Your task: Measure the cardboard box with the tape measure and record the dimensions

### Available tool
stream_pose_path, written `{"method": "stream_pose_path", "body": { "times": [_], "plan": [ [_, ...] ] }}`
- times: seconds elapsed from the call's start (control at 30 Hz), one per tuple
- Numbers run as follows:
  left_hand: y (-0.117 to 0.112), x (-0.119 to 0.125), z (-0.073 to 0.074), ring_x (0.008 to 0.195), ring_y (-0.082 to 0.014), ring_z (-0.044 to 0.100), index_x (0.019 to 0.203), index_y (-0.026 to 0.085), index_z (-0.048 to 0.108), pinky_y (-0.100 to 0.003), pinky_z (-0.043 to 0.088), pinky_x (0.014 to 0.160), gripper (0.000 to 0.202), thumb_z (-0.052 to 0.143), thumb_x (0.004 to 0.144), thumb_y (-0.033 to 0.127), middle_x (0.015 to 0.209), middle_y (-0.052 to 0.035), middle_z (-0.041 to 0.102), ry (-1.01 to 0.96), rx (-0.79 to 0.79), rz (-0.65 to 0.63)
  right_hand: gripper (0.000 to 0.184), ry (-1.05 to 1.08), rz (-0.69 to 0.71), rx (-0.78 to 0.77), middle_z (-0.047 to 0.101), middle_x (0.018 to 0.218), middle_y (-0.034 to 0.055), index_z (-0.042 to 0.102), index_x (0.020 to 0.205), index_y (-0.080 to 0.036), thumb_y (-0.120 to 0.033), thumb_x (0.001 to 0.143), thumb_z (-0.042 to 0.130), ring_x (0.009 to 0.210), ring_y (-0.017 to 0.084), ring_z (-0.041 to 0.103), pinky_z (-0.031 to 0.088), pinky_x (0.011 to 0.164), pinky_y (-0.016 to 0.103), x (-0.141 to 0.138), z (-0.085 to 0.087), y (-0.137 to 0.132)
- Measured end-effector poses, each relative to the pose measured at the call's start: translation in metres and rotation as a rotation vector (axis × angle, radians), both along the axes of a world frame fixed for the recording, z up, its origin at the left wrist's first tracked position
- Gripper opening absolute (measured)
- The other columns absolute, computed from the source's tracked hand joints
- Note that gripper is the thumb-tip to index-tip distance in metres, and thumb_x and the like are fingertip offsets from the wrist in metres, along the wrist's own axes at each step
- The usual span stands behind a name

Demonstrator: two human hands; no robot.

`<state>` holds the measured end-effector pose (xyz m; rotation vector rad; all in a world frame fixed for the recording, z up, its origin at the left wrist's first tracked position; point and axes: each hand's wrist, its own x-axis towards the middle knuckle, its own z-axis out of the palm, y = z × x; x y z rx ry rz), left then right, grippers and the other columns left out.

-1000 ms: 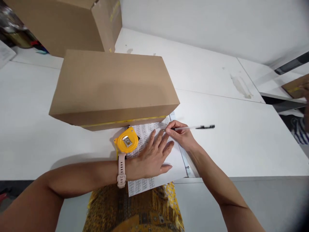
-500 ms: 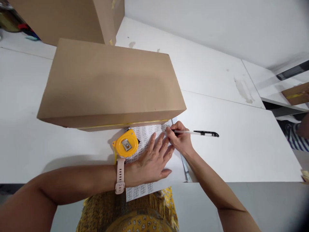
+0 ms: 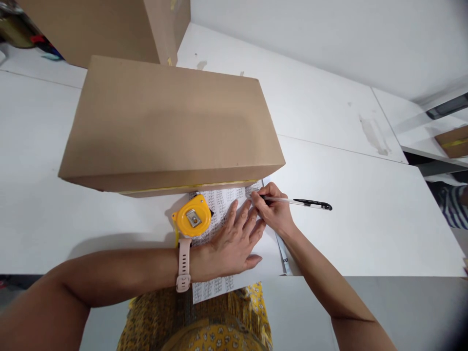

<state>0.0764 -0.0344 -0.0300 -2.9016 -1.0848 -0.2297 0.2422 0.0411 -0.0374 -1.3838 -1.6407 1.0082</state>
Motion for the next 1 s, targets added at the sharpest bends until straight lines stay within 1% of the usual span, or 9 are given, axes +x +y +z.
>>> {"method": "stream_pose_path", "body": {
  "times": [0.23,0.43,0.57,0.83,1.0],
  "plan": [
    [0.0013,0.0002,0.002,0.146,-0.0507,0.036,0.145,0.009,0.056,-0.069,0.018,0.118,0.078,0.053,0.093,0.067,0.15,-0.0242,0.053,0.002,-0.015,0.004,0.026,-0.02,0.01,0.009,0.054,0.054,-0.0059,0.052,0.075,-0.023,-0.039,0.091,0.066,0.046,0.01,0.045,0.037,0.046,0.024,0.0006,-0.0009,0.0005],
    [-0.0005,-0.0005,-0.0025,0.148,-0.0506,0.032,0.149,0.006,0.05,-0.071,0.012,0.119,0.082,0.051,0.094,0.066,0.153,-0.0284,0.047,-0.002,-0.004,0.006,0.028,-0.012,0.012,-0.01,0.051,0.053,-0.0063,0.049,0.073,-0.023,-0.038,0.091,0.065,0.046,0.01,0.043,0.036,0.046,0.024,0.0004,-0.001,0.0005],
    [-0.0012,-0.0006,-0.005,0.149,-0.0505,0.03,0.15,0.005,0.048,-0.07,0.012,0.12,0.083,0.05,0.094,0.066,0.154,-0.0289,0.046,-0.016,0.0,0.006,0.029,0.003,-0.01,0.001,0.051,0.054,-0.0065,0.049,0.073,-0.023,-0.038,0.091,0.066,0.047,0.01,0.043,0.036,0.047,0.024,0.0006,-0.0017,0.0006],
    [-0.0007,-0.0023,0.0009,0.148,-0.0501,0.032,0.149,0.005,0.05,-0.07,0.014,0.119,0.079,0.048,0.096,0.064,0.154,-0.029,0.046,-0.004,-0.001,0.0,0.028,-0.003,-0.03,-0.005,0.053,0.054,-0.0055,0.05,0.073,-0.023,-0.039,0.091,0.065,0.048,0.01,0.045,0.037,0.048,0.024,-0.0012,0.0017,0.0018],
    [-0.0008,-0.0024,-0.0003,0.149,-0.0495,0.031,0.15,0.005,0.048,-0.069,0.013,0.12,0.08,0.048,0.096,0.064,0.154,-0.0283,0.046,0.003,-0.002,0.003,0.029,0.008,-0.018,0.004,0.052,0.055,-0.0058,0.05,0.073,-0.023,-0.04,0.091,0.066,0.048,0.009,0.044,0.036,0.047,0.024,-0.0008,0.0008,0.0021]
  ]
}}
